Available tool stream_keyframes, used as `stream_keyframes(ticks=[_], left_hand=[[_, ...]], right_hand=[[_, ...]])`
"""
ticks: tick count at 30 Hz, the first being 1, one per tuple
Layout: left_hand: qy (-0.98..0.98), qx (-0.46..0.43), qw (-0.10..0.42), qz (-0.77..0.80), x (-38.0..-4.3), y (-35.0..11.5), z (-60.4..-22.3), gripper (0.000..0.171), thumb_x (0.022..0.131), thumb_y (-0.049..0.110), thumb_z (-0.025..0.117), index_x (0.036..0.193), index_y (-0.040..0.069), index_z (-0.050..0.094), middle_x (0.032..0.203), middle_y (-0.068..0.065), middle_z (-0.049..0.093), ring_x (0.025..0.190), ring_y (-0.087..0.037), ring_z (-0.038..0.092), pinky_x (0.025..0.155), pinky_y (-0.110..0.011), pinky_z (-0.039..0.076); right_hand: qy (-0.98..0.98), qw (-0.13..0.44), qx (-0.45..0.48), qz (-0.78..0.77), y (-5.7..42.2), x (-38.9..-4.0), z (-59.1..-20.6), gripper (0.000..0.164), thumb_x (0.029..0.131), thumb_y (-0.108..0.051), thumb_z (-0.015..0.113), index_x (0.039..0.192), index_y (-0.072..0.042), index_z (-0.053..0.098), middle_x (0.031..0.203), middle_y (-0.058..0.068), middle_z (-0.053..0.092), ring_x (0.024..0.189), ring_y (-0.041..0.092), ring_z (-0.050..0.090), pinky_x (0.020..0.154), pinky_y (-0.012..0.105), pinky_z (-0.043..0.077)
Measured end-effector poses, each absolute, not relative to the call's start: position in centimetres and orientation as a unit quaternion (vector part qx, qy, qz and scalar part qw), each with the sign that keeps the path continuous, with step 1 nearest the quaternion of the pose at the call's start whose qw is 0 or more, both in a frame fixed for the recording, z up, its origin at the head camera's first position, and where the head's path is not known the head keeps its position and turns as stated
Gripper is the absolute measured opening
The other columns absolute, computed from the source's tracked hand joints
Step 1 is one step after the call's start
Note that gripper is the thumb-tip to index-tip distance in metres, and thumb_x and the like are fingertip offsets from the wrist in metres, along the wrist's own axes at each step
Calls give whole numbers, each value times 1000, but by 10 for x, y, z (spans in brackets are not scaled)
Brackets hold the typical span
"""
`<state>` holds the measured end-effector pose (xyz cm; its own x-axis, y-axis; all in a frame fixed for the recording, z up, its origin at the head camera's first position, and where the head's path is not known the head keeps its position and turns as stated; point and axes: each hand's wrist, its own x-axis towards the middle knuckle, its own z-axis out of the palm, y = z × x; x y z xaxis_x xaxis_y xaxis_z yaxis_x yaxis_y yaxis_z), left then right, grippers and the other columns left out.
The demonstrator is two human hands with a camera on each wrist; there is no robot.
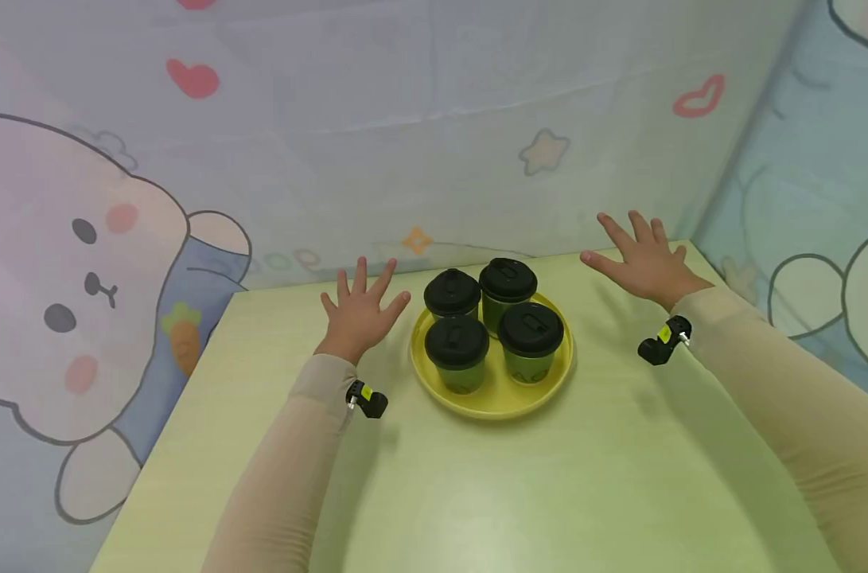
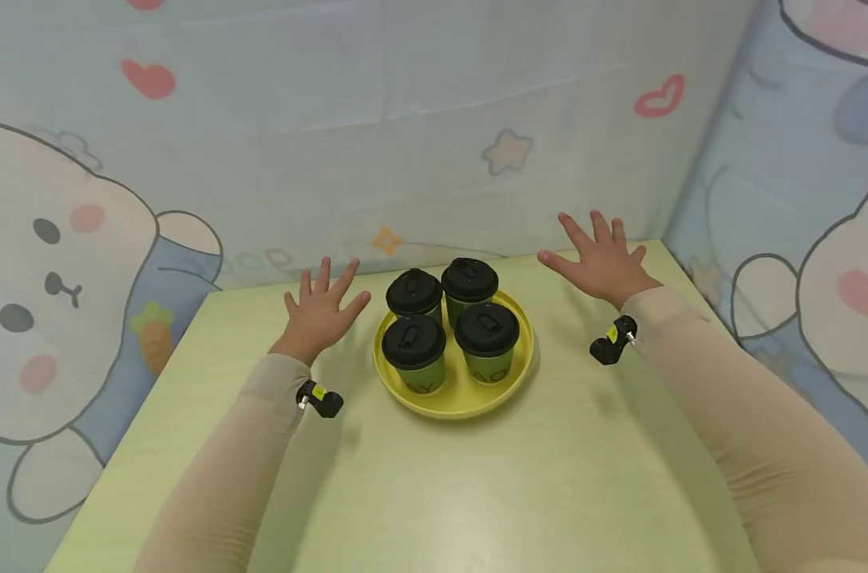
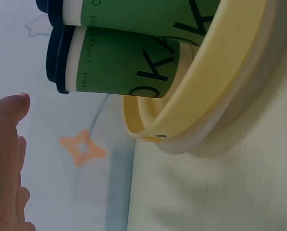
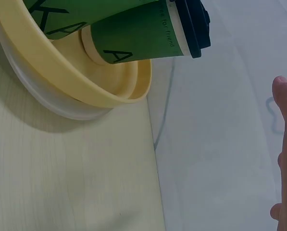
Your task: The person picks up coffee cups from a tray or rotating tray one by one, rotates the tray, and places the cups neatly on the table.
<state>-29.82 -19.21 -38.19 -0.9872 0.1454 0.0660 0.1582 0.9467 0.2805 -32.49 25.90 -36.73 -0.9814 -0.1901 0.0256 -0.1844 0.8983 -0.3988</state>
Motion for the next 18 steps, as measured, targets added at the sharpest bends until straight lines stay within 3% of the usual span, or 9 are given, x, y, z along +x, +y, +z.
stream_keyframes(ticks=[7,14,18], left_hand=[[-978,-63,13,-198,-295,-198,-377,72,101,69,29,162,41,4,169,-14,-10,151,-50,1,111,-76,3],[-972,-66,-7,-227,-295,-200,-374,71,102,67,30,162,41,2,168,-17,-5,146,-55,19,109,-73,24],[-963,-62,-13,-261,-291,-203,-381,68,103,63,33,162,41,5,168,-17,2,145,-53,25,110,-70,26]], right_hand=[[971,8,-94,-220,258,-324,-367,90,95,-77,33,164,-30,-2,165,24,-15,146,56,-18,95,88,-4],[969,11,-96,-229,259,-319,-367,89,96,-75,32,163,-29,-4,165,27,-13,146,56,-16,96,88,-3],[968,13,-101,-231,258,-318,-368,88,96,-75,32,163,-30,-5,165,26,-13,146,55,-15,97,87,-4]])
